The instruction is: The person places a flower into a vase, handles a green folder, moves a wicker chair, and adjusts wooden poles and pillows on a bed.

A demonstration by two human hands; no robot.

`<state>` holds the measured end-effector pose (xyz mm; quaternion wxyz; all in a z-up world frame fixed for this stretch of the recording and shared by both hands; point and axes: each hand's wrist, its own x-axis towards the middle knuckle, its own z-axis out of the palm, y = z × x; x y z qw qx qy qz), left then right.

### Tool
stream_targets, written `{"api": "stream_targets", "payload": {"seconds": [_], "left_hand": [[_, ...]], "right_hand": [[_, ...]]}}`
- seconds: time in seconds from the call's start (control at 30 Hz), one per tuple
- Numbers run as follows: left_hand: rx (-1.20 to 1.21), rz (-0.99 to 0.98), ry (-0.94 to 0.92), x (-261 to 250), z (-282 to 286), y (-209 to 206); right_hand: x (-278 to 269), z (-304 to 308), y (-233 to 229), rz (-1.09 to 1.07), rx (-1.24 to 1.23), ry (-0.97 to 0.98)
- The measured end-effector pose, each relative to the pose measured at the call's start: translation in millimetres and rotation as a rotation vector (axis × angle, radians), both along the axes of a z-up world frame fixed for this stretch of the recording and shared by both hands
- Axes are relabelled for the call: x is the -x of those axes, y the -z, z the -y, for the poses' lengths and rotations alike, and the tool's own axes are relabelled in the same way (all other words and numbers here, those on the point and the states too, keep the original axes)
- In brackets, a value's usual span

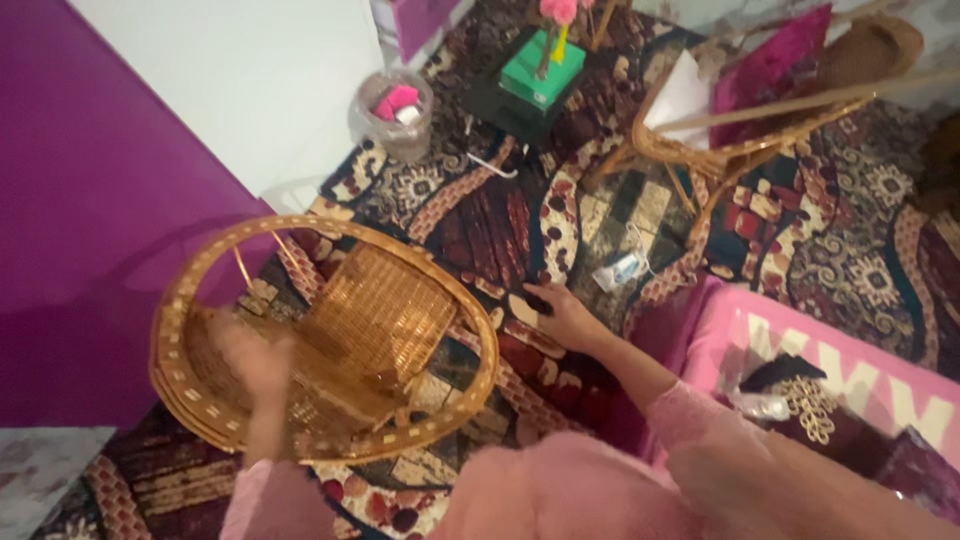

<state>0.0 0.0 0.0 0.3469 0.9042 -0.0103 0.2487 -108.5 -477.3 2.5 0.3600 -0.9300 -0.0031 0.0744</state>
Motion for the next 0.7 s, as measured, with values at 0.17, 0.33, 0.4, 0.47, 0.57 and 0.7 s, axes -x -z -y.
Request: {"api": "stream_targets", "payload": {"seconds": [0.17, 0.33, 0.4, 0.47, 0.57, 0.7], "left_hand": [[0.137, -0.219, 0.228, 14, 95, 29], [0.091, -0.149, 0.483, 46, 177, 4], [0.092, -0.194, 0.540, 49, 193, -4], [0.112, -0.213, 0.579, 45, 209, -6], [0.123, -0.273, 0.549, 39, 233, 2], [-0.014, -0.305, 0.504, 29, 277, 7]], "right_hand": [[22, 0, 0, 0.003, -0.008, -0.001], [15, 17, 6, 0.060, -0.036, 0.006], [0, 24, -1, 0.097, -0.048, -0.018], [-17, 24, -11, 0.107, -0.143, 0.005], [-42, 30, -23, -0.085, -0.315, 0.112], [-71, 61, -5, 0.123, -0.233, -0.063]]}}
